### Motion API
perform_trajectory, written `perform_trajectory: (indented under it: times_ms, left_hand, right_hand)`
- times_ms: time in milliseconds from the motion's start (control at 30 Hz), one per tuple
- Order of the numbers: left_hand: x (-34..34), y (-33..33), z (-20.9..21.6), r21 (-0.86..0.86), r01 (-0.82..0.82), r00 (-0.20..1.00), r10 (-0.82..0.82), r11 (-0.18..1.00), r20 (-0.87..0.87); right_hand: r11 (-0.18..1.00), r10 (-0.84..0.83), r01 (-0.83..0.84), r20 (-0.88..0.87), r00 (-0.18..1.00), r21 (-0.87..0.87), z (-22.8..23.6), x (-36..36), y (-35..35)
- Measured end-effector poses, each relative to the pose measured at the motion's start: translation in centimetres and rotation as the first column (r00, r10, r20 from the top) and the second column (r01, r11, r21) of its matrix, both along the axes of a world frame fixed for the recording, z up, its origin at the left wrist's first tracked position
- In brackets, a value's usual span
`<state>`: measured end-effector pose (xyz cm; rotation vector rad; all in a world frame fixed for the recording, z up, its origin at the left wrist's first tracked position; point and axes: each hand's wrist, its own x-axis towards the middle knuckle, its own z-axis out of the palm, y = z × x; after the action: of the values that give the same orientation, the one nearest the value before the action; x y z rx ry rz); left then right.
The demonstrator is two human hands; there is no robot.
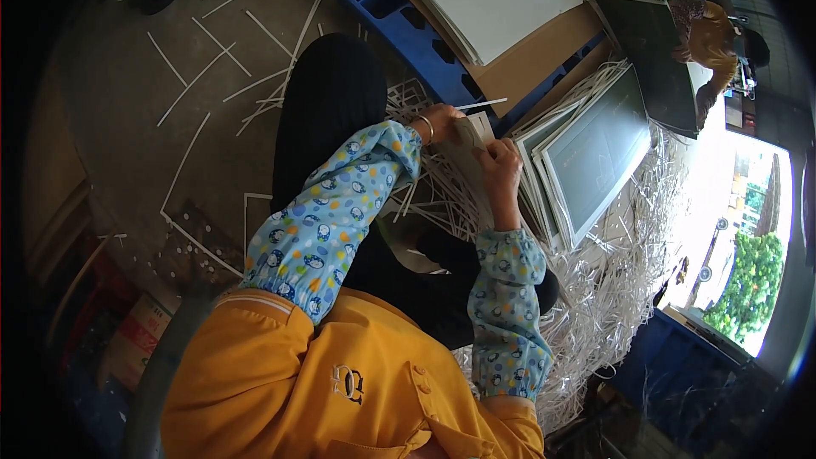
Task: Removing and sorting white paper waste strips from green cardboard panels.
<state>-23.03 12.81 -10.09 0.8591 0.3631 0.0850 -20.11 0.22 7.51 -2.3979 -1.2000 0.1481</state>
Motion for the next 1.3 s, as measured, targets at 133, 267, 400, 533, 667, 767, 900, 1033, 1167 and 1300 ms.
perform_trajectory:
  times_ms: [133,267,400,533,667,767,900,1033,1167,1300]
  left_hand:
    - [0.5,-0.1,-2.4,0.391,0.093,0.989,-0.041,0.916,-0.14]
    - [1.2,-0.4,-5.2,0.466,0.021,0.996,-0.06,0.884,0.068]
    - [1.0,-0.4,-5.3,0.632,0.083,0.994,-0.11,0.77,0.003]
    - [-0.1,-0.3,-2.5,0.615,0.139,0.99,-0.11,0.776,-0.085]
    - [-1.4,0.3,1.7,0.786,0.077,0.995,-0.103,0.614,-0.018]
    - [-2.0,0.4,4.2,0.893,0.189,0.982,-0.097,0.409,-0.163]
    - [-2.5,0.5,5.5,0.8,0.228,0.972,-0.085,0.555,-0.218]
    - [-2.4,0.6,5.6,0.876,0.265,0.964,-0.084,0.403,-0.252]
    - [-2.4,0.5,5.4,0.819,0.245,0.969,-0.114,0.519,-0.217]
    - [-2.3,0.2,3.9,0.833,0.287,0.958,-0.14,0.474,-0.251]
  right_hand:
    - [0.996,-0.07,0.086,-0.415,0.907,0.02,0.6,0.7,-0.2]
    - [0.983,-0.154,0.184,-0.6,0.785,-0.011,0.9,0.5,-0.4]
    - [0.972,-0.17,0.236,-0.718,0.674,-0.008,1.0,0.3,-0.8]
    - [0.971,-0.195,0.235,-0.715,0.671,-0.044,0.7,0.6,-1.0]
    - [1.0,-0.023,0.028,-0.313,0.949,0.01,0.2,0.8,-0.6]
    - [0.998,0.056,-0.06,-0.091,0.994,-0.037,0.0,0.5,-0.4]
    - [0.988,-0.125,0.154,-0.499,0.857,0.017,0.5,0.1,-0.6]
    - [0.976,-0.175,0.217,-0.595,0.785,-0.002,0.5,-0.2,-0.7]
    - [0.981,-0.128,0.191,-0.661,0.74,0.023,0.1,-0.3,-0.9]
    - [0.983,-0.085,0.174,-0.707,0.702,0.054,0.3,-0.2,-1.2]
